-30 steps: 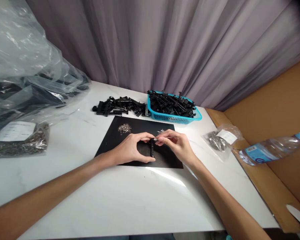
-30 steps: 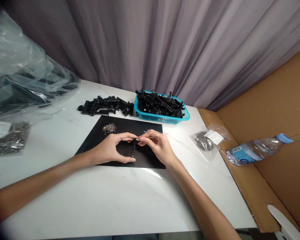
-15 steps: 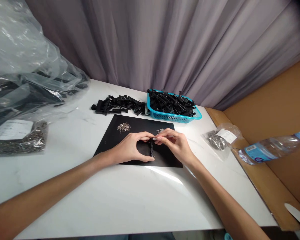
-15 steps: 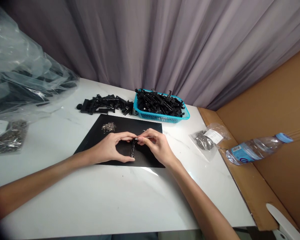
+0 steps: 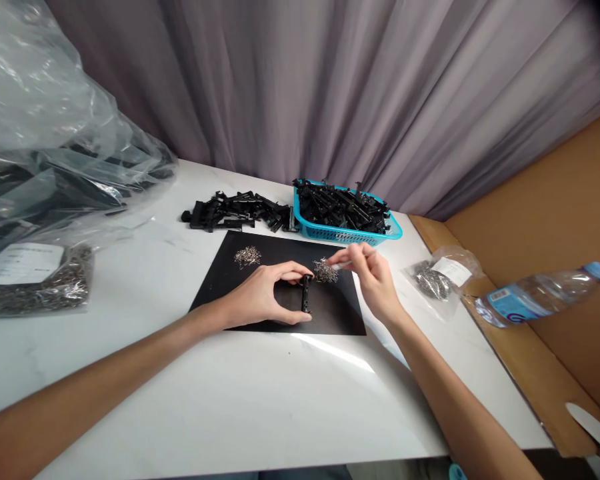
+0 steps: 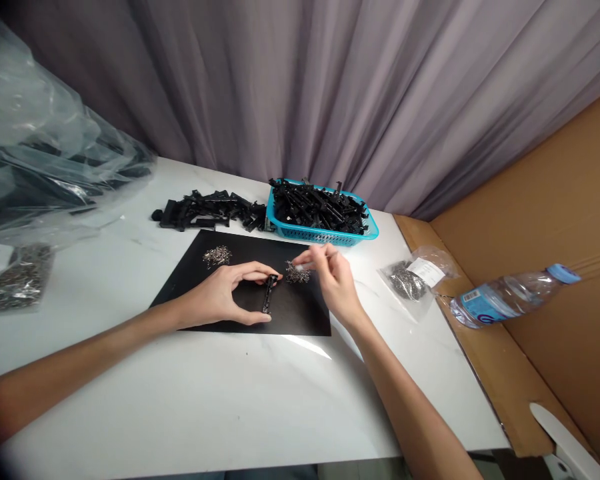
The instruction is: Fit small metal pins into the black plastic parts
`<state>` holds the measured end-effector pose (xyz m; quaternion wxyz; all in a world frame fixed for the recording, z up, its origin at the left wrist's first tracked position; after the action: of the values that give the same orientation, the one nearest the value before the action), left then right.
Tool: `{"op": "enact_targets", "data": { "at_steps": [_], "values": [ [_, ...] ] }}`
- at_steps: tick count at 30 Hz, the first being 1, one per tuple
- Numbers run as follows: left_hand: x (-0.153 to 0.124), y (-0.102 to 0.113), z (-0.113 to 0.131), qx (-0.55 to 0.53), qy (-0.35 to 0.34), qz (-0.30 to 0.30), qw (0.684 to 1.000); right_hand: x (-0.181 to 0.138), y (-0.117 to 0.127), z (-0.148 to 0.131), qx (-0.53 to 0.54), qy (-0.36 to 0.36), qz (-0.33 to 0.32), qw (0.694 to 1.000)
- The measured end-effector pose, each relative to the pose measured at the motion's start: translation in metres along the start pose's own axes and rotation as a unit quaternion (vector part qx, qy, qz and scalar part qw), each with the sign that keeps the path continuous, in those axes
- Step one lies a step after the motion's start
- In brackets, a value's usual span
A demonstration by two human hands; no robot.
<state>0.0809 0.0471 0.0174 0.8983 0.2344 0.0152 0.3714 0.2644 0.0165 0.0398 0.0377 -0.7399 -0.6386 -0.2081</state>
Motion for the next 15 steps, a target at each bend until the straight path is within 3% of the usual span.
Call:
{"op": "enact_targets", "data": {
  "at_steps": [3, 10, 15],
  "values": [
    [0.0, 0.003, 0.003, 0.003, 0.004, 0.002, 1.0, 0.0, 0.004, 0.003, 0.005, -0.014, 0.029, 0.999],
    [-0.001, 0.014, 0.014, 0.044, -0.031, 0.029, 0.998, -0.027, -0.049, 0.003, -0.177, -0.047, -0.085, 0.979],
    [0.0, 0.029, 0.02, 0.188, -0.062, 0.024, 0.98, -0.031, -0.06, 0.0, -0.157, -0.031, -0.039, 0.986]
  ]
}}
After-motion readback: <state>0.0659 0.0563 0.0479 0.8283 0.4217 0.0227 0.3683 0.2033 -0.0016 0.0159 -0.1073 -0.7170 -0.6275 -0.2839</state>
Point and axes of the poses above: each hand's wrist, its own x-axis towards the middle knuckle, its own y-axis out of the back of the hand, z = x × y, the point moved 8 cm from there along x, towards the middle knuckle, and after that the axes turned 7 degrees about -x, right-handed, at the moved point
